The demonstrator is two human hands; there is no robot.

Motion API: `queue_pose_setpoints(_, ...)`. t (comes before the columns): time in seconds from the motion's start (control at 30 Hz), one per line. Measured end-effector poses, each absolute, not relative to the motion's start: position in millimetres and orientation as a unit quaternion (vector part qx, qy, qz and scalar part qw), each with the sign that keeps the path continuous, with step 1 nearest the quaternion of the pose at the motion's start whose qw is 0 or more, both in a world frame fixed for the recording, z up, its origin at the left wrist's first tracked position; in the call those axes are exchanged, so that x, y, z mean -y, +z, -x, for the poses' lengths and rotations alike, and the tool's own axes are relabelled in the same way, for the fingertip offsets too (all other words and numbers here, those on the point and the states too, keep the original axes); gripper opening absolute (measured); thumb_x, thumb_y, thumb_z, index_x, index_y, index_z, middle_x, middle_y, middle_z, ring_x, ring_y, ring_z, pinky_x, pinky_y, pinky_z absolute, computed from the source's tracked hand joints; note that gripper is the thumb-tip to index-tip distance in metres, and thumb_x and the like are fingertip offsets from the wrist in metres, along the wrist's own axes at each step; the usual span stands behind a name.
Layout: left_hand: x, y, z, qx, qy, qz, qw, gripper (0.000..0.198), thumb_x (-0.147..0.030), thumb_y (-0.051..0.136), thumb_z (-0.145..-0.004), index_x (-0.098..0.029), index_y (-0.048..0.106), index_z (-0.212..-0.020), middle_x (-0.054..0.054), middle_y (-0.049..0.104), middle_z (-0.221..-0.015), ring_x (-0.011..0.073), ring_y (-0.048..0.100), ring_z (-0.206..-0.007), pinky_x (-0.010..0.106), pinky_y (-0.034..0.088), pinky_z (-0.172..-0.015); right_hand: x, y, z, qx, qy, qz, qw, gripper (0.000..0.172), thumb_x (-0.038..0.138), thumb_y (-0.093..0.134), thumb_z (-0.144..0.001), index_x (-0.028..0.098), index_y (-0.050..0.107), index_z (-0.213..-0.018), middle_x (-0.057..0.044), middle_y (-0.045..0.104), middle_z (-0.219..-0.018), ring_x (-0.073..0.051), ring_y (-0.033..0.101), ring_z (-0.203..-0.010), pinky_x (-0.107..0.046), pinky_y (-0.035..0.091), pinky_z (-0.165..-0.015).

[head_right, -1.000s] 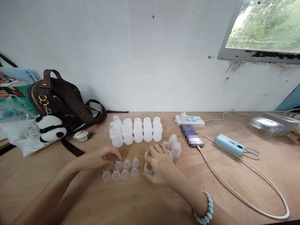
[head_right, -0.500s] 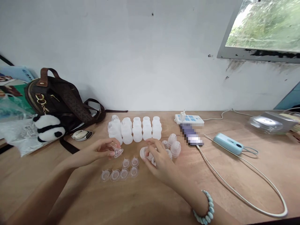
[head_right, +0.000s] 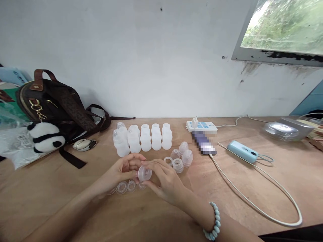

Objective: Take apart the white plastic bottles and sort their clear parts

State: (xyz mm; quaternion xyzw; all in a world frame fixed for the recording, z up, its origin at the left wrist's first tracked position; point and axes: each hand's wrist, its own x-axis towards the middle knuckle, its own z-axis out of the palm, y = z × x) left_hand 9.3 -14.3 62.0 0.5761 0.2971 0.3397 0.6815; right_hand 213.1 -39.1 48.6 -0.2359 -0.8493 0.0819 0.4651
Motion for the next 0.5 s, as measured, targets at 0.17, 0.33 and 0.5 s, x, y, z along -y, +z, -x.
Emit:
queue_pose_setpoints(0.17,19,64,-12,-0.316,0.350,-0.570,0.673,0.039,-0.032,0.073,-0.079,-0.017,0.057,-0.111,0.008,0.069,-0.103,0.0155,0.065,-0.074,0.032,0.054,-0.072,38,47,-213,0.837,0.093,0.256,0.474,0.027,0.023,0.064,-0.091,0.022,0.055,-0.116,-0.010,0.069,-0.111,-0.023,0.065,-0.102,-0.038,0.057,-0.085)
queue_pose_setpoints(0.33,19,56,-16,-0.345,0.385,-0.601,0.610,0.048,-0.029,0.081,-0.069,-0.016,0.057,-0.110,0.003,0.068,-0.084,0.0160,0.063,-0.075,0.028,0.050,-0.069,37,46,-215,0.837,0.094,0.256,0.474,0.025,0.025,0.066,-0.090,0.020,0.057,-0.113,-0.011,0.070,-0.108,-0.023,0.065,-0.103,-0.037,0.057,-0.086)
queue_pose_setpoints(0.5,20,51,-19,-0.362,0.404,-0.590,0.598,0.049,-0.030,0.080,-0.068,-0.016,0.056,-0.108,0.000,0.067,-0.080,0.0113,0.058,-0.062,0.025,0.047,-0.061,36,46,-214,0.833,0.092,0.271,0.474,0.010,0.014,0.054,-0.094,0.021,0.058,-0.100,-0.010,0.071,-0.103,-0.022,0.066,-0.102,-0.038,0.057,-0.083)
